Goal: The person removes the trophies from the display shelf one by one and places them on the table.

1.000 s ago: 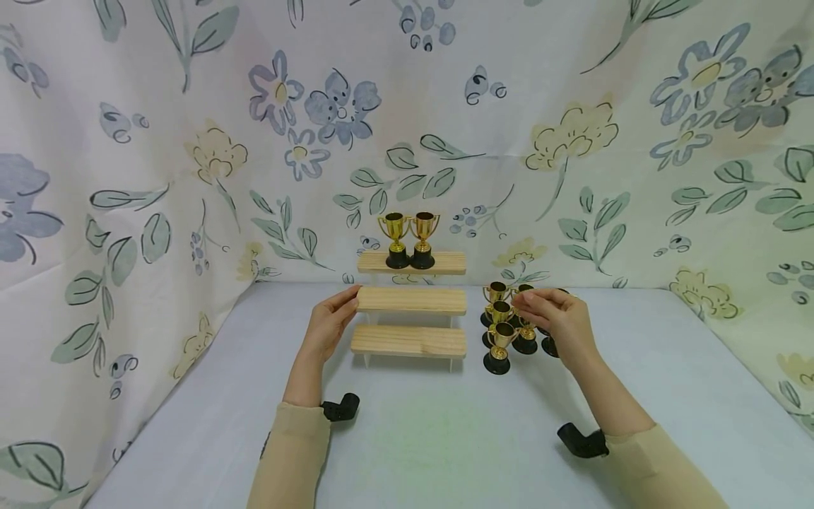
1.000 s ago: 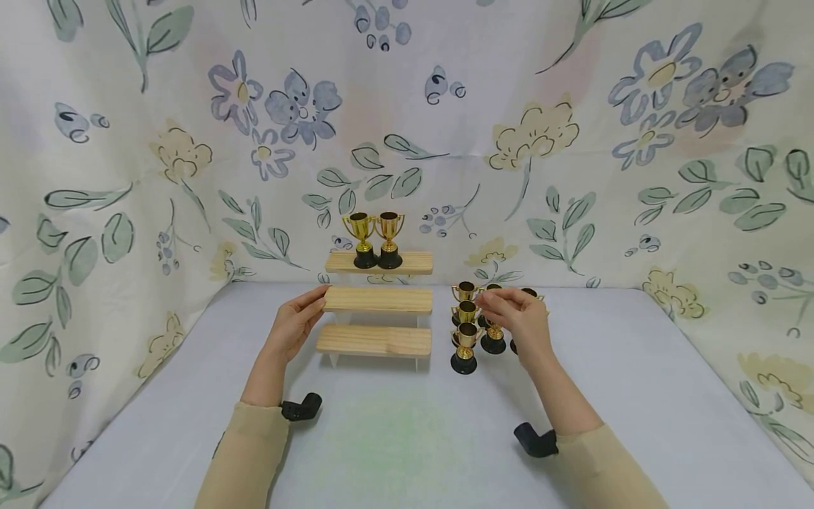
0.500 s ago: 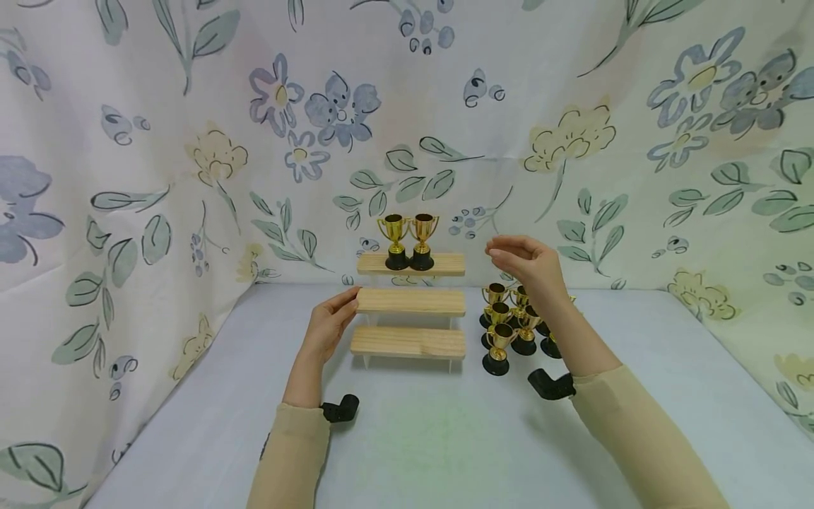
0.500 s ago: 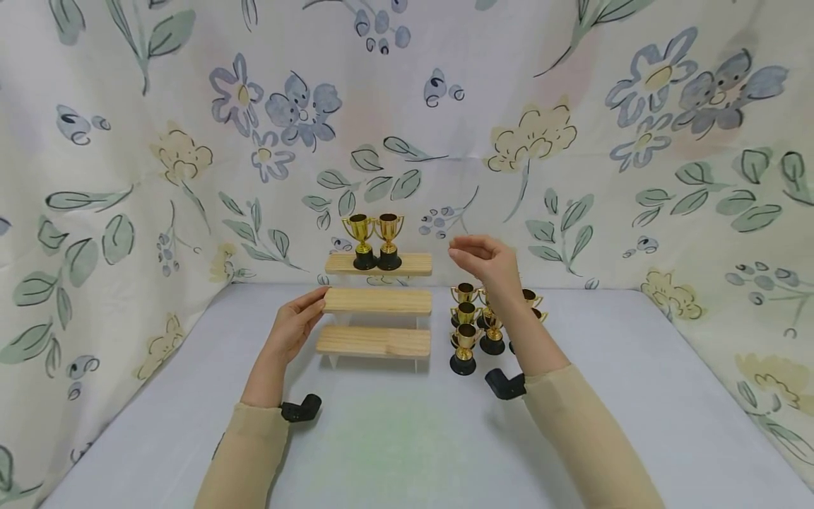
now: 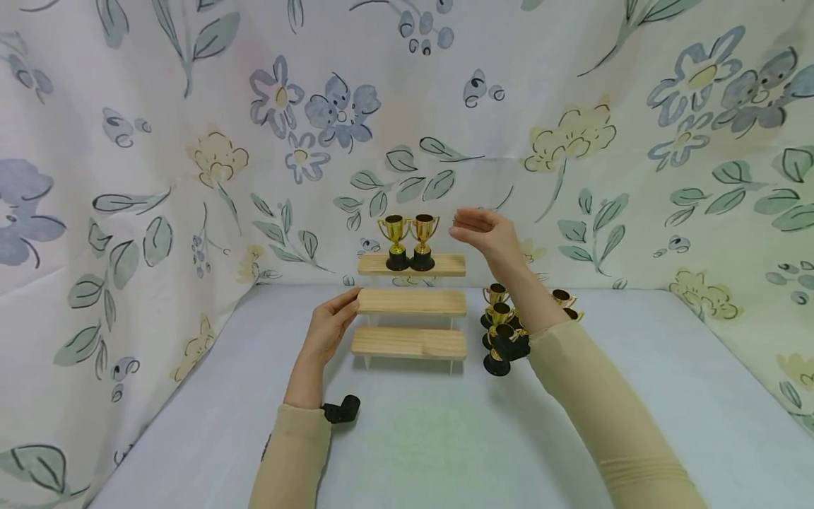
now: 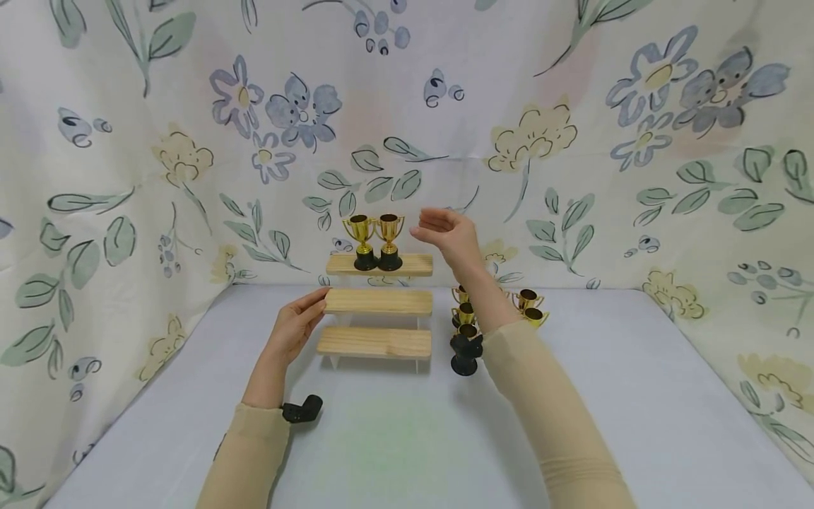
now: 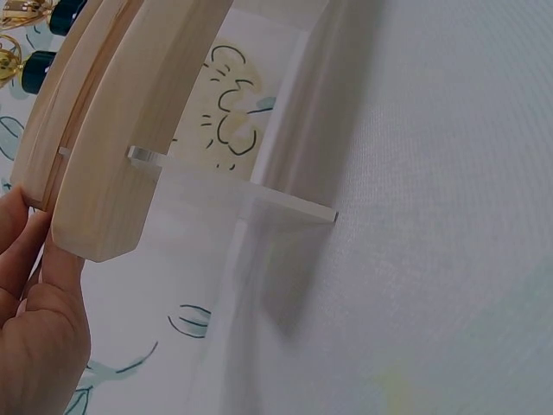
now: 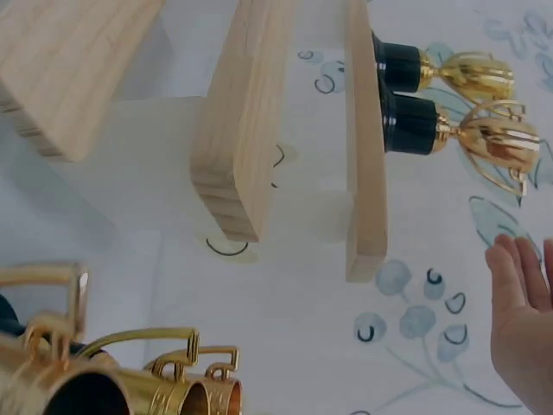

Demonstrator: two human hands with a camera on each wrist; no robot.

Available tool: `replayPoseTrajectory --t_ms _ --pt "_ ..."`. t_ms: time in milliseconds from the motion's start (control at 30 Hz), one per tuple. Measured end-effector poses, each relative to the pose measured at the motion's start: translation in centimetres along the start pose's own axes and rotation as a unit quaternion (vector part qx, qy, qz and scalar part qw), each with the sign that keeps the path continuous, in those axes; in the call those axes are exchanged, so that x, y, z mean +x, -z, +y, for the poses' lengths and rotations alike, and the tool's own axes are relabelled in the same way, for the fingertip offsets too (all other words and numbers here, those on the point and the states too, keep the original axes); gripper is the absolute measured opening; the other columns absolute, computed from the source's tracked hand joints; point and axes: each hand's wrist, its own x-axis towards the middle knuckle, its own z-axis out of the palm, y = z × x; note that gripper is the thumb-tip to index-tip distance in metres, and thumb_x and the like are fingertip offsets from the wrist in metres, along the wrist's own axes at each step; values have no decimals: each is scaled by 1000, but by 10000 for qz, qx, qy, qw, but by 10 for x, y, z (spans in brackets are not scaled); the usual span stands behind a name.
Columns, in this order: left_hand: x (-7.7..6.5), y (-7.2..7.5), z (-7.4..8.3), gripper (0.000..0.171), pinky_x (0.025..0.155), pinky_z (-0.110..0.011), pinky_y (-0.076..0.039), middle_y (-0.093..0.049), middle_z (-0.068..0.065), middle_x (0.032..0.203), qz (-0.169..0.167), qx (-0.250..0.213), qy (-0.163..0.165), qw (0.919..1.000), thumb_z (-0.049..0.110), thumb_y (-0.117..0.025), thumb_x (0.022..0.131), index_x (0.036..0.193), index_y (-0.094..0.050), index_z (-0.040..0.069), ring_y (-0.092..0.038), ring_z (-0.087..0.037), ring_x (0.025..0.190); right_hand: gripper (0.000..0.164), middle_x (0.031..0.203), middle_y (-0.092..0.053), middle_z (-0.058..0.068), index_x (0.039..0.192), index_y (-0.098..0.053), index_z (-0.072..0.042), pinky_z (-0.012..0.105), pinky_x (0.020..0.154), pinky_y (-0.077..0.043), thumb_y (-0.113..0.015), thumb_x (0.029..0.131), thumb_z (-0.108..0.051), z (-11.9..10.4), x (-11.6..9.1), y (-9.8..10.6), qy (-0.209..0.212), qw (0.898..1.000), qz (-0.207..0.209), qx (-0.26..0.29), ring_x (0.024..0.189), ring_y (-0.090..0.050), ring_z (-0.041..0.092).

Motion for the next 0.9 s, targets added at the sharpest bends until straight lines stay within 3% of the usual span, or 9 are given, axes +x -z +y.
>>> replayPoseTrajectory --t_ms 167,400,667,900 --pt "0 0 -1 47 105 -10 -47 -42 -9 156 2 17 7 10000 9 -53 102 148 -45 4 -58 9 110 48 137 -58 15 138 -52 3 36 114 -49 -65 96 -16 7 10 -9 56 9996 87 -268 110 -61 7" --pt "1 0 -3 46 101 -8 -48 -43 -11 156 6 -29 -37 10000 8 -52 102 148 -44 3 -59 8 110 39 125 -65 8 133 -58 2 32 106 -54 -61 98 -17 12 20 -23 -38 9997 217 -105 118 -64 18" --pt "2 0 -3 47 102 -8 -48 -43 -12 156 -34 -54 -49 10000 8 -52 102 148 -44 2 -59 9 109 35 96 -71 -8 127 -63 3 26 94 -60 -61 97 -14 13 25 -33 -228 9954 638 676 92 -70 3" --pt "2 1 -2 46 100 -8 -49 -43 -14 155 -27 -77 -146 9999 7 -53 102 147 -45 1 -60 9 107 36 88 -71 -9 128 -61 6 26 91 -60 -60 97 -12 12 28 -38 -294 9915 768 1007 84 -71 3"
